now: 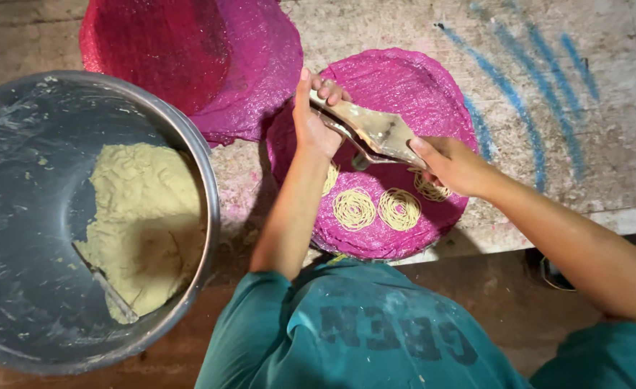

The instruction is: The person uses a manual dough extruder to press dough through a nozzle, forming spiral-shaped strands onto a pink mat. They repeatedly scoop dough from a metal bowl, load it into the extruder, and extrude it in circular motions.

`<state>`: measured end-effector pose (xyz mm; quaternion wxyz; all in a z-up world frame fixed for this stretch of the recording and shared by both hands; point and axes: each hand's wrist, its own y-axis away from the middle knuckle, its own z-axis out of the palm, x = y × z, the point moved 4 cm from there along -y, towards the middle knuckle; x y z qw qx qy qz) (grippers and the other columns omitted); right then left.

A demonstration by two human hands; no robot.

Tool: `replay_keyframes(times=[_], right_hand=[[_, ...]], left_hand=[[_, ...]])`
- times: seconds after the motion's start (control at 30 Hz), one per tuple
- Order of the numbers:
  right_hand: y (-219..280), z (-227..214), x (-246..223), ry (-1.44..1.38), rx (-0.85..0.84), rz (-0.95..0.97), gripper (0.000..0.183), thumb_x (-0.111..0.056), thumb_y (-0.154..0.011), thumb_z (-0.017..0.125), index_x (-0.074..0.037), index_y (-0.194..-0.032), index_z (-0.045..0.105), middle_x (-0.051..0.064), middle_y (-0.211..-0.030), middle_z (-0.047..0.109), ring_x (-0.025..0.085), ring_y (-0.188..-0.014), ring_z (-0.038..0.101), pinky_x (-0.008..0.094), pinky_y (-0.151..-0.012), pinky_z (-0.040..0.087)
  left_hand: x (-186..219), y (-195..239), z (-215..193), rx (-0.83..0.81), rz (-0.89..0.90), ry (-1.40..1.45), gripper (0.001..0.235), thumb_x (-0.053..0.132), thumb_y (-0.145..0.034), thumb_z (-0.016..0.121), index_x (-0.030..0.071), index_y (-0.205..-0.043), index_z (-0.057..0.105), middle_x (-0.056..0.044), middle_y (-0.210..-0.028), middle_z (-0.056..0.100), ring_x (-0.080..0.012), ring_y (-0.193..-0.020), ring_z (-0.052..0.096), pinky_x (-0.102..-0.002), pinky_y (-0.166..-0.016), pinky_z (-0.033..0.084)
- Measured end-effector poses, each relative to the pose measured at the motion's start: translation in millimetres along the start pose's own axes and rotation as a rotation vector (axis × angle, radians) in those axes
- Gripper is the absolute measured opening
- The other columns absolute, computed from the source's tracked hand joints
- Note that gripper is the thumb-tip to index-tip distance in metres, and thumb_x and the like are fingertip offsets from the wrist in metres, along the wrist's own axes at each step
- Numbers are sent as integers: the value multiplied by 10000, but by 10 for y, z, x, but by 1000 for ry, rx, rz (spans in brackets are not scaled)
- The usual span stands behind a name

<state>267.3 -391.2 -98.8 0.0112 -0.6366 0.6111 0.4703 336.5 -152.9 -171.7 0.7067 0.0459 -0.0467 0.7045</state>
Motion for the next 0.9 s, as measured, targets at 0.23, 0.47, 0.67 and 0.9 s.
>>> replay_keyframes(times=[0.23, 0.47, 0.67, 0.9], right_hand=[[329, -95, -290, -206, -203, -264, 693, -627, -979, 435, 30, -970, 656, 38, -715, 651, 143, -633, 636, 311, -565, 550], [1006, -307, -1439, 397, 122, -868, 732, -673, -743, 719, -26, -1084, 672, 96, -792, 657, 235, -675, 637, 367, -622, 506], [1381, 44, -1930, 479, -389, -1594, 671, -667, -724, 720, -25, -899, 633, 112, -765, 585, 358, -683, 602, 449, -577, 451], [1584, 709, -1696, 22, -1187, -1115, 403, -362, -1092, 597, -10, -899, 553, 111, -770, 566, 317, -712, 632, 396, -643, 451]], left_hand=[[418, 623, 787, -515, -158, -811, 904, 347, -827, 900, 45, -1526, 411, -152, -1480, 570, -295, -1416, 539, -463, -1233, 450], [618, 1516, 1370, -700, 6, -1656, 737, 177, -832, 840, 1, -1462, 501, -169, -1419, 558, -318, -1335, 533, -398, -1153, 388], [645, 2423, 1828, -905, -519, -2042, 899, 539, -614, 893, 120, -1330, 546, -184, -811, 674, -422, -802, 680, -504, -678, 513], [961, 3215, 1928, -269, -699, -2265, 296, 386, -1022, 489, 233, -1221, 645, -179, -754, 663, -393, -729, 685, -517, -643, 521]])
